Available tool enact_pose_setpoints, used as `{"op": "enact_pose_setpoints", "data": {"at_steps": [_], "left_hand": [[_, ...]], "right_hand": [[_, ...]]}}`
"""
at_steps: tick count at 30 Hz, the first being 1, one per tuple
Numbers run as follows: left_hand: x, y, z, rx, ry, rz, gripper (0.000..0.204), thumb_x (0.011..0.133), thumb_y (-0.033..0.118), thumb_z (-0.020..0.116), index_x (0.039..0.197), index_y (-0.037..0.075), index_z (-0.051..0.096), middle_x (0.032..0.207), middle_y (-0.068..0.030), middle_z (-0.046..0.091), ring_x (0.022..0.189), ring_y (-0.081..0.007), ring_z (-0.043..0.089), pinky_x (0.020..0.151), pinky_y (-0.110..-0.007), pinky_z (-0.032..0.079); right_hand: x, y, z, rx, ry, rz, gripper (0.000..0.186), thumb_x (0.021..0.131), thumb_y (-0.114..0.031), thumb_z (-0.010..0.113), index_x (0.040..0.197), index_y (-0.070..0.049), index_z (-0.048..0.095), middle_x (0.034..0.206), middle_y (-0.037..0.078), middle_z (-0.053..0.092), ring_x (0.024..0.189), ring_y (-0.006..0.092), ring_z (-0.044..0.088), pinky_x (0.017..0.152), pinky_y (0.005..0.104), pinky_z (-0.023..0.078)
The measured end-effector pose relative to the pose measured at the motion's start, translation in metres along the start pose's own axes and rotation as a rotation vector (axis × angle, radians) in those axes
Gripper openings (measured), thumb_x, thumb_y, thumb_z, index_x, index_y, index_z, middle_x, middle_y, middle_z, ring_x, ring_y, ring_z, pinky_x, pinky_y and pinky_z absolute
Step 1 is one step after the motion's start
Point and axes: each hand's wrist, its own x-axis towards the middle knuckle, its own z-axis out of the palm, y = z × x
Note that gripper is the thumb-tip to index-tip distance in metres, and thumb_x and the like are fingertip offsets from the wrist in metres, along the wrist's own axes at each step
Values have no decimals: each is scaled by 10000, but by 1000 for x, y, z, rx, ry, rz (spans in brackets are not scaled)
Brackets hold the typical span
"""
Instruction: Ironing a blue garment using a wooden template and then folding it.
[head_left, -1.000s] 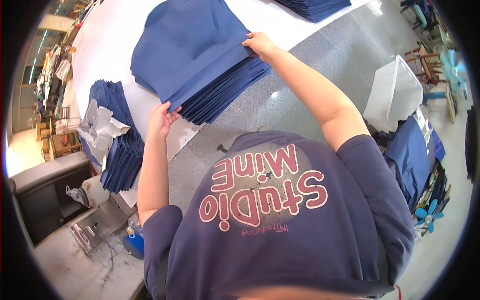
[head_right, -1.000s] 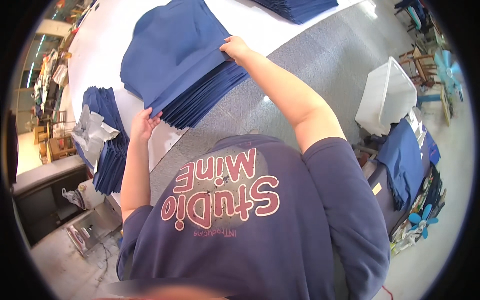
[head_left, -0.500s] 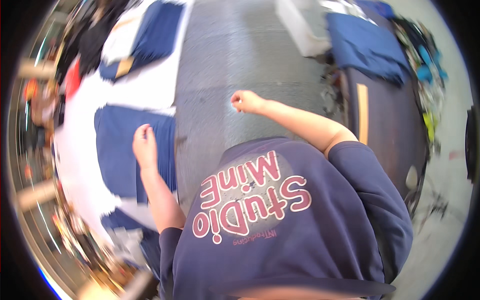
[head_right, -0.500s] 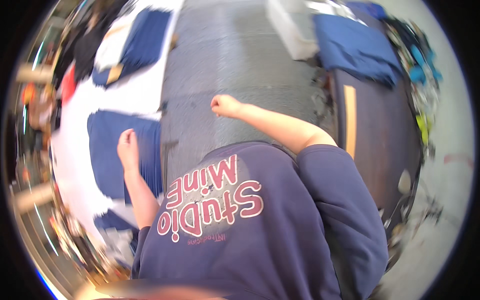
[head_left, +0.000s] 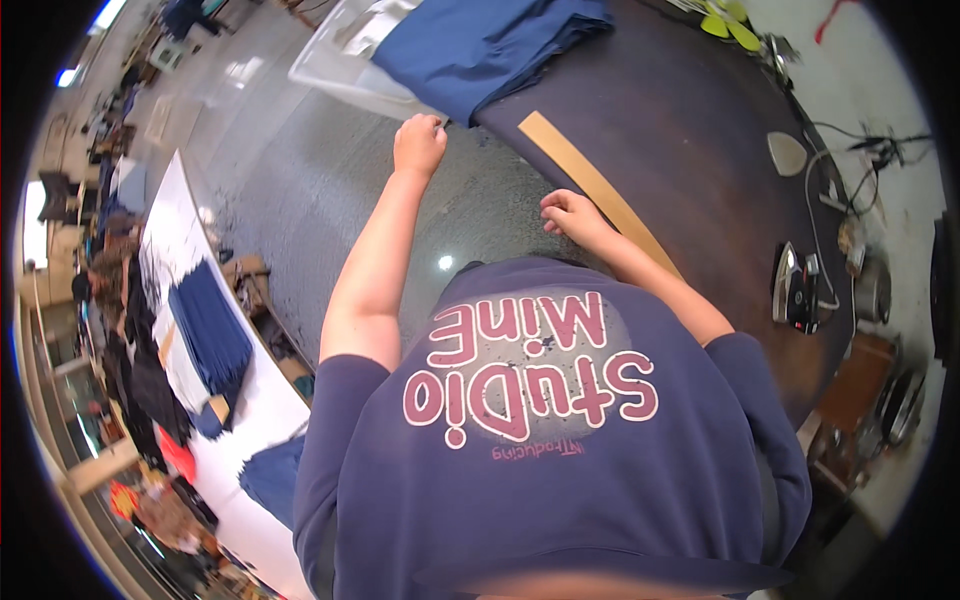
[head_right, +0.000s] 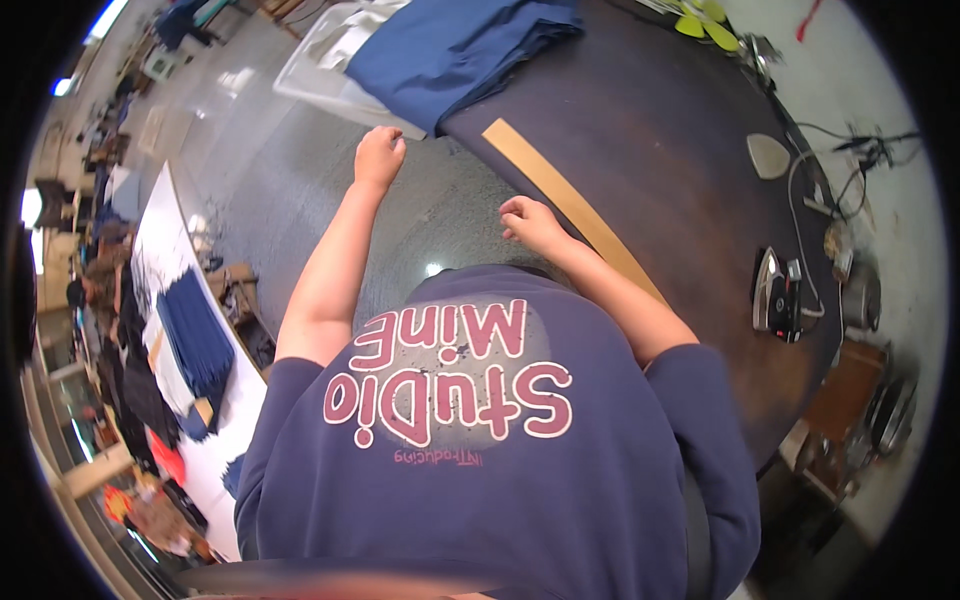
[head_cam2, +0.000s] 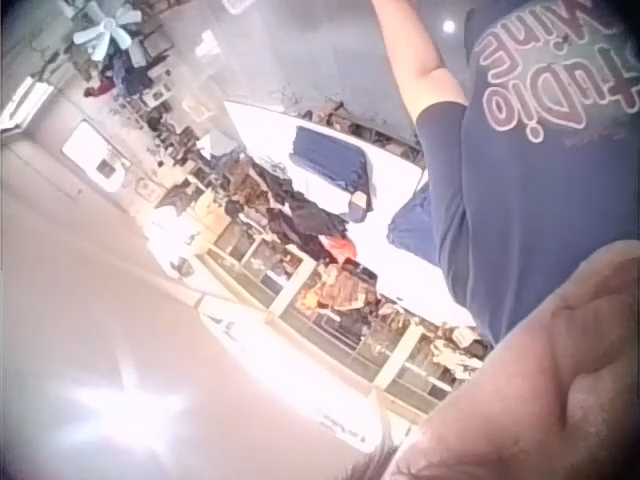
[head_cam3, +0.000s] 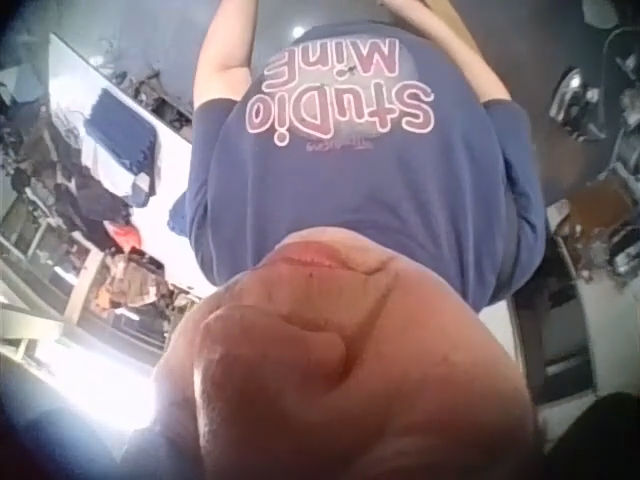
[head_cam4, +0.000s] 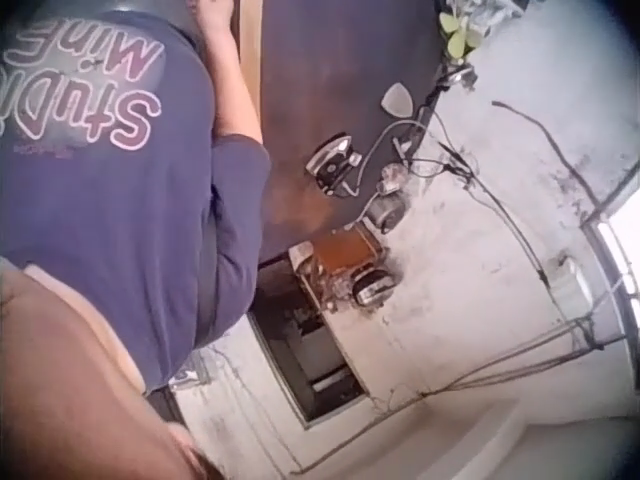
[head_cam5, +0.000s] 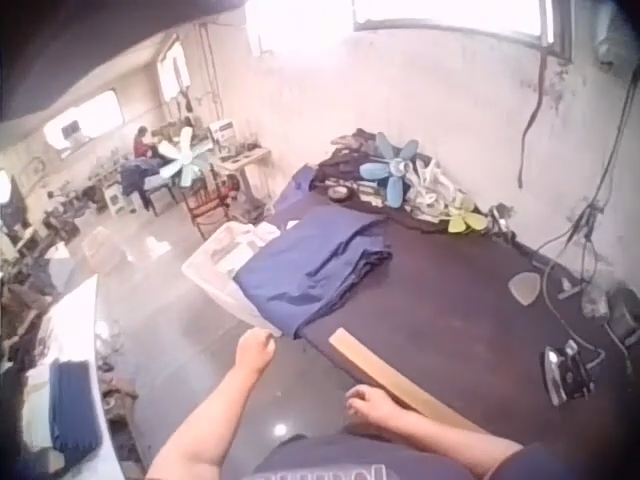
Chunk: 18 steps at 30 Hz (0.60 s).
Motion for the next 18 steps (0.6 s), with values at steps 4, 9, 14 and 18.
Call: {"op": "enact_pose_setpoints", "data": {"at_steps": [4,9,14,18], "left_hand": [[57,-10,55,125,-127,52,215,761,165,631,945,69,685,921,-120,637,915,-312,608,810,-440,493],[98,-20,95,162,-239,140,182,752,175,642,893,59,647,919,-114,620,913,-308,603,794,-444,501],[128,-53,112,158,-378,133,198,743,196,656,882,54,652,919,-129,643,902,-315,624,780,-444,509],[154,-61,105,-100,-701,-85,217,737,220,639,872,53,676,858,-147,696,832,-288,670,769,-381,511]], "right_hand": [[-10,22,-26,164,206,98,281,900,-153,541,1124,17,552,951,89,636,780,149,647,654,276,503],[3,22,-30,272,320,133,296,904,-163,541,1138,18,548,957,86,635,761,141,645,639,269,502],[65,-11,-15,210,325,88,277,884,-156,563,1099,19,577,931,80,639,744,133,643,608,257,502],[122,-55,-11,160,263,69,264,875,-149,571,1080,16,589,917,77,640,765,130,641,612,268,508]]}}
